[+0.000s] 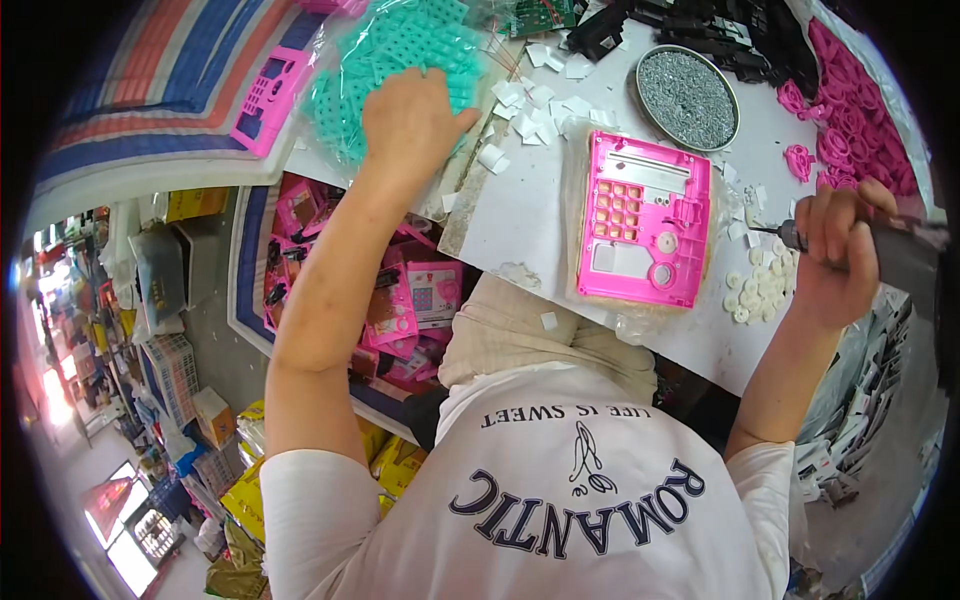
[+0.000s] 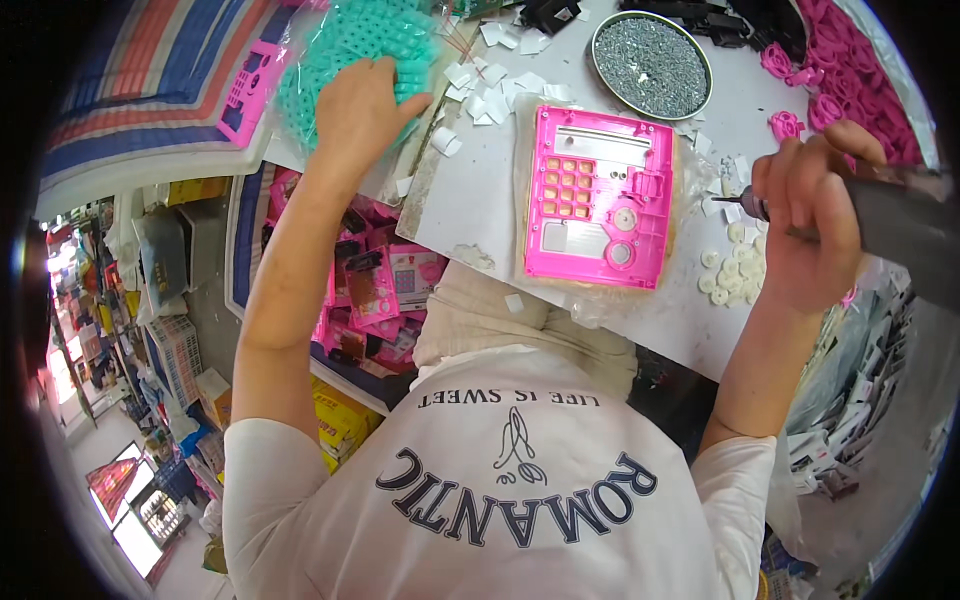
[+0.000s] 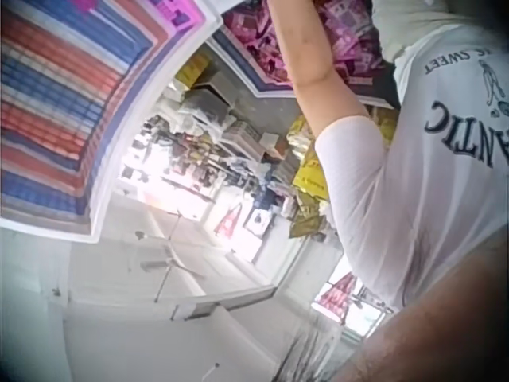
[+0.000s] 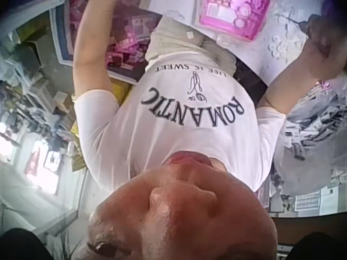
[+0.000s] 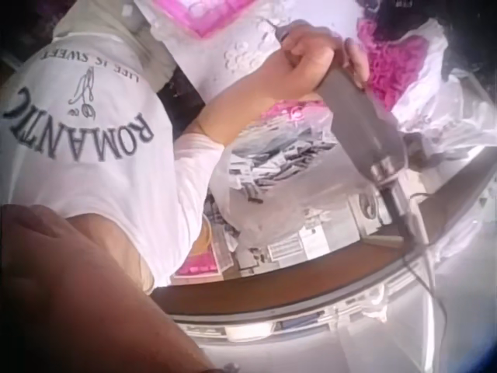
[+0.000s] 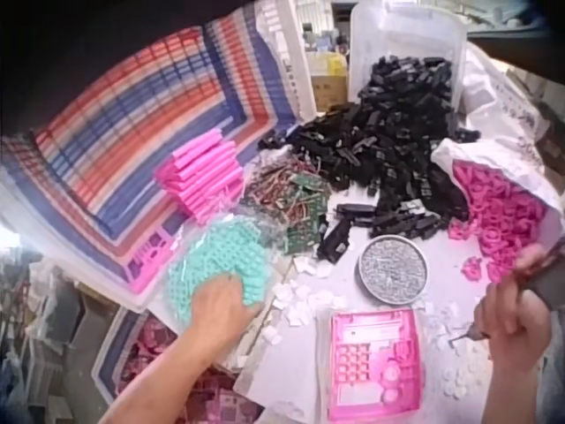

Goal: Packaging toy components into pink plastic frames and using a heat gun to seal or finish the assembly.

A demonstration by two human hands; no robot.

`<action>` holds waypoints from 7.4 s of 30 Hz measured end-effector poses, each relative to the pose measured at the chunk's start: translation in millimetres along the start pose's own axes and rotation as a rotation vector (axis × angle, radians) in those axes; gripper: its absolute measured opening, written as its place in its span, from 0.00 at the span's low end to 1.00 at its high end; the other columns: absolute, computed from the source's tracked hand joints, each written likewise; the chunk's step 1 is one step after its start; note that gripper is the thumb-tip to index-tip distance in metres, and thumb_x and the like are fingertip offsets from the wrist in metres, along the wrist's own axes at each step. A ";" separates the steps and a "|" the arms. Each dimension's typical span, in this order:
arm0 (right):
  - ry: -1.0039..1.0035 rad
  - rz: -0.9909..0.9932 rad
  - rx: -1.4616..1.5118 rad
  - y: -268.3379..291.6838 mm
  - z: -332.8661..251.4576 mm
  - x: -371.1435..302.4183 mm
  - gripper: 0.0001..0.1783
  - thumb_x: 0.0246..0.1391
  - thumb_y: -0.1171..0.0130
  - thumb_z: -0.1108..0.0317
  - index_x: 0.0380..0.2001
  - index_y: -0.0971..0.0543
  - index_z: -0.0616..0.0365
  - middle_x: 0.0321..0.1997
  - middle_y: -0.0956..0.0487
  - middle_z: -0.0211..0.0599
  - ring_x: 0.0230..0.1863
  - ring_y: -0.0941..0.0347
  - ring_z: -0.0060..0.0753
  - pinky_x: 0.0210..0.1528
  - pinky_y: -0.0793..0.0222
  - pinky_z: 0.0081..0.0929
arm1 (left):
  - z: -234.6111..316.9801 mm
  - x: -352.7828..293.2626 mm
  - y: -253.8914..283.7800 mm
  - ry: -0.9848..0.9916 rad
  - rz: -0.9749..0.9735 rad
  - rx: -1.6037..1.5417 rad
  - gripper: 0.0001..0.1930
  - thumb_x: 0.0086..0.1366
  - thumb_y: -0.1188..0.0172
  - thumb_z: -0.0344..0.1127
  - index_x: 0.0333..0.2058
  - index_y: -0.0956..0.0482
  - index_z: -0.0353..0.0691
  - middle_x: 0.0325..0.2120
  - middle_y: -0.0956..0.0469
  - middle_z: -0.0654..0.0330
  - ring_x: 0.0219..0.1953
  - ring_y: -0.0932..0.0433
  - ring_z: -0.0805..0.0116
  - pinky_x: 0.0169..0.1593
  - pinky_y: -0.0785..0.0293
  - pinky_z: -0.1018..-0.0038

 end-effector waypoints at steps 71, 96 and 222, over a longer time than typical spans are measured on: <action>0.167 -0.166 -0.710 -63.6 45.4 -45.5 0.19 0.47 0.29 0.61 0.42 0.17 0.58 0.43 0.19 0.40 0.45 0.27 0.43 0.49 0.32 0.37 | 50.1 11.8 69.0 0.513 -0.137 -2.141 0.08 0.70 0.35 0.36 0.36 0.25 0.40 0.25 0.28 0.68 0.20 0.36 0.82 0.23 0.41 0.82; -0.508 -0.314 -0.210 -67.4 32.5 -12.7 0.13 0.54 0.31 0.75 0.44 0.17 0.64 0.41 0.17 0.34 0.43 0.21 0.25 0.48 0.25 0.24 | 67.4 -80.4 55.6 0.148 -0.244 -2.068 0.09 0.70 0.40 0.27 0.47 0.22 0.32 0.36 0.17 0.56 0.21 0.32 0.79 0.31 0.25 0.73; -0.026 0.103 -0.016 14.6 0.9 47.6 0.27 0.62 0.44 0.65 0.63 0.32 0.62 0.39 0.23 0.37 0.40 0.26 0.35 0.50 0.29 0.42 | 136.0 -79.2 1.5 -0.287 -0.116 -0.864 0.02 0.63 0.34 0.31 0.35 0.18 0.43 0.47 0.14 0.61 0.57 0.19 0.66 0.70 0.60 0.45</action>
Point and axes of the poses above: each hand's wrist, its own x-axis towards the middle knuckle, its own y-axis out of the back of the hand, z = x × y, the point moved 1 cm from there along x, towards the middle knuckle
